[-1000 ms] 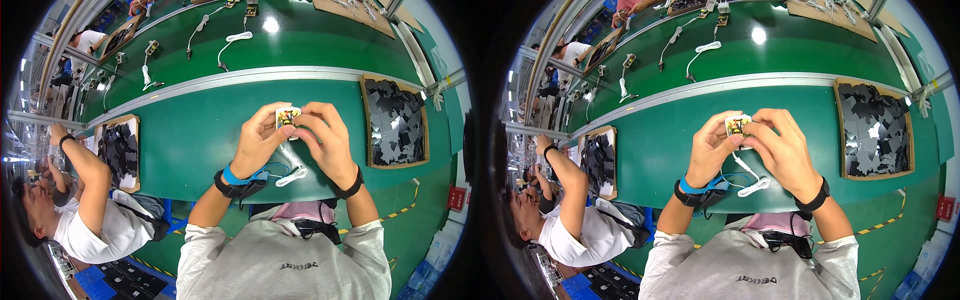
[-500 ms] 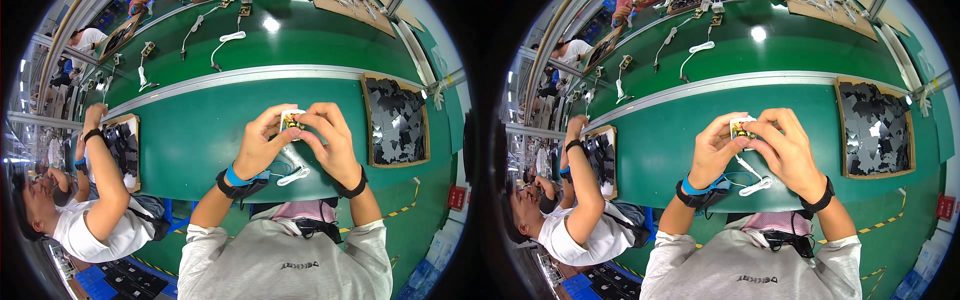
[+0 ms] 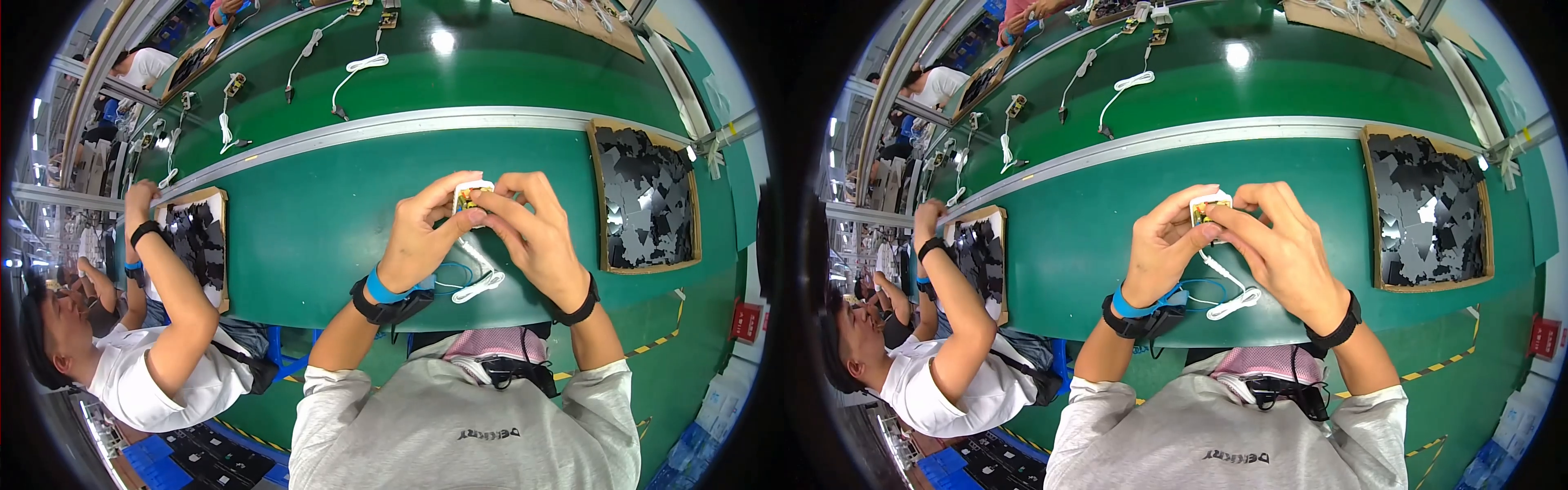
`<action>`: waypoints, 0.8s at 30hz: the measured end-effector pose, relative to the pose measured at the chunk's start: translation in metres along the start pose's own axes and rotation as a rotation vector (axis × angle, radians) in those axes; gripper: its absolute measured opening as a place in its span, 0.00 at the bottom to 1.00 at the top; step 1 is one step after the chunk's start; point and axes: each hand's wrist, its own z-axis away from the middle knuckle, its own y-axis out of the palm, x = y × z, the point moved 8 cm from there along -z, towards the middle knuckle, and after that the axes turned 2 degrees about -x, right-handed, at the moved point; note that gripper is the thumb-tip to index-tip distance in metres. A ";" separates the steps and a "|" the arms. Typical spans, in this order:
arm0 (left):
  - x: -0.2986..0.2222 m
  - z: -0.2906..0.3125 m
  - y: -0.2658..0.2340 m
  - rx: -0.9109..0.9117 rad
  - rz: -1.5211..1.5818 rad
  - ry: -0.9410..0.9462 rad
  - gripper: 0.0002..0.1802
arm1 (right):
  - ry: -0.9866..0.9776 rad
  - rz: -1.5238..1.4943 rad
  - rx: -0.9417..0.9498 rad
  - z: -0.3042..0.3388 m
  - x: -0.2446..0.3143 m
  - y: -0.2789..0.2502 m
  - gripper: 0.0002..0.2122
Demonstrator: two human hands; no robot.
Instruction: Manually assembling electronic components into power adapter housings on an assembly line.
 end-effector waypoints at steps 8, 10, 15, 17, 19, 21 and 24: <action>-0.003 -0.011 -0.007 -0.019 0.137 -0.006 0.22 | 0.280 -0.315 -0.006 0.013 -0.020 -0.007 0.17; -0.014 -0.010 -0.009 -0.024 0.107 0.069 0.16 | 0.368 -0.343 0.032 0.021 -0.027 -0.001 0.17; -0.093 0.038 0.018 -0.006 -0.126 0.254 0.20 | 0.058 -0.181 0.317 0.030 -0.005 0.022 0.16; -0.137 0.054 0.029 0.090 -0.170 0.460 0.19 | -0.132 -0.236 0.302 0.028 0.009 0.020 0.18; -0.160 0.065 0.029 0.160 -0.129 0.596 0.18 | -0.108 -0.327 0.235 0.020 0.011 0.004 0.20; -0.167 0.069 0.013 0.048 -0.149 0.568 0.18 | -0.037 -0.491 0.103 0.012 0.007 -0.025 0.25; -0.175 0.077 -0.010 -0.119 -0.167 0.527 0.19 | 0.078 -0.927 0.283 0.033 0.011 -0.037 0.28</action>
